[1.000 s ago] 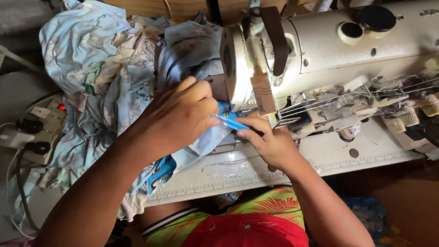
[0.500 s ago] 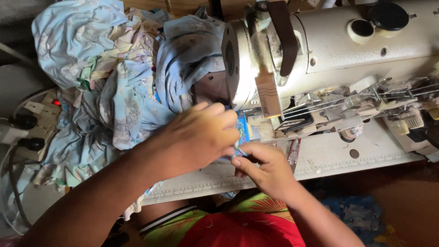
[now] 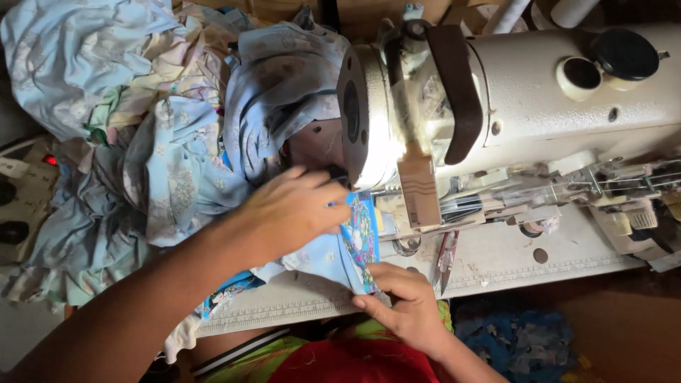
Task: Trimming small fabric components using hand snips at a sewing machine workstation.
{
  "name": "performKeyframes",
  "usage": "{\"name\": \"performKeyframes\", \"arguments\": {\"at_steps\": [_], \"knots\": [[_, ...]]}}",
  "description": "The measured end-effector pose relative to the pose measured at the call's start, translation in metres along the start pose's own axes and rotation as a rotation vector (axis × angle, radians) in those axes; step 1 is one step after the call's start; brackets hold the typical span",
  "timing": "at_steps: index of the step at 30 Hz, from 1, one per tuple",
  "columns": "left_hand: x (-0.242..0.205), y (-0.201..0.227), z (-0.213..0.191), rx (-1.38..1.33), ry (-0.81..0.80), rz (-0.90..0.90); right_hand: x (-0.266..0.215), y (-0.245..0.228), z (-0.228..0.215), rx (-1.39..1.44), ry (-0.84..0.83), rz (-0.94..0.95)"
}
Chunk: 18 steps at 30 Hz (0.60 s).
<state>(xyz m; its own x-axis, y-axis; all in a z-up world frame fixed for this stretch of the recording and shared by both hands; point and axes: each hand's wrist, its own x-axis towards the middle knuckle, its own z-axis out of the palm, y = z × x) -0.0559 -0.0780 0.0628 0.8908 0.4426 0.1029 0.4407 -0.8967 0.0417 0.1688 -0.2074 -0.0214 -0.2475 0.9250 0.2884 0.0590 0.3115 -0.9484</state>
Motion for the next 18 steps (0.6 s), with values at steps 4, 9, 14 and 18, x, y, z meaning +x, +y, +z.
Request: {"name": "performKeyframes", "arguments": {"at_steps": [4,9,14,18], "knots": [[-0.002,-0.012,-0.009,-0.072,0.050,-0.094,0.006,0.035,-0.001,-0.067,0.107,0.043],[-0.001,0.046,-0.025,-0.145,0.222,0.102,0.019,0.023,-0.005,-0.040,0.072,-0.007],[-0.004,0.075,-0.033,0.004,0.161,0.156,0.014,0.005,-0.007,-0.127,0.021,-0.034],[0.000,0.047,-0.026,0.122,0.093,0.018,0.012,-0.007,-0.007,-0.143,0.052,-0.067]]}}
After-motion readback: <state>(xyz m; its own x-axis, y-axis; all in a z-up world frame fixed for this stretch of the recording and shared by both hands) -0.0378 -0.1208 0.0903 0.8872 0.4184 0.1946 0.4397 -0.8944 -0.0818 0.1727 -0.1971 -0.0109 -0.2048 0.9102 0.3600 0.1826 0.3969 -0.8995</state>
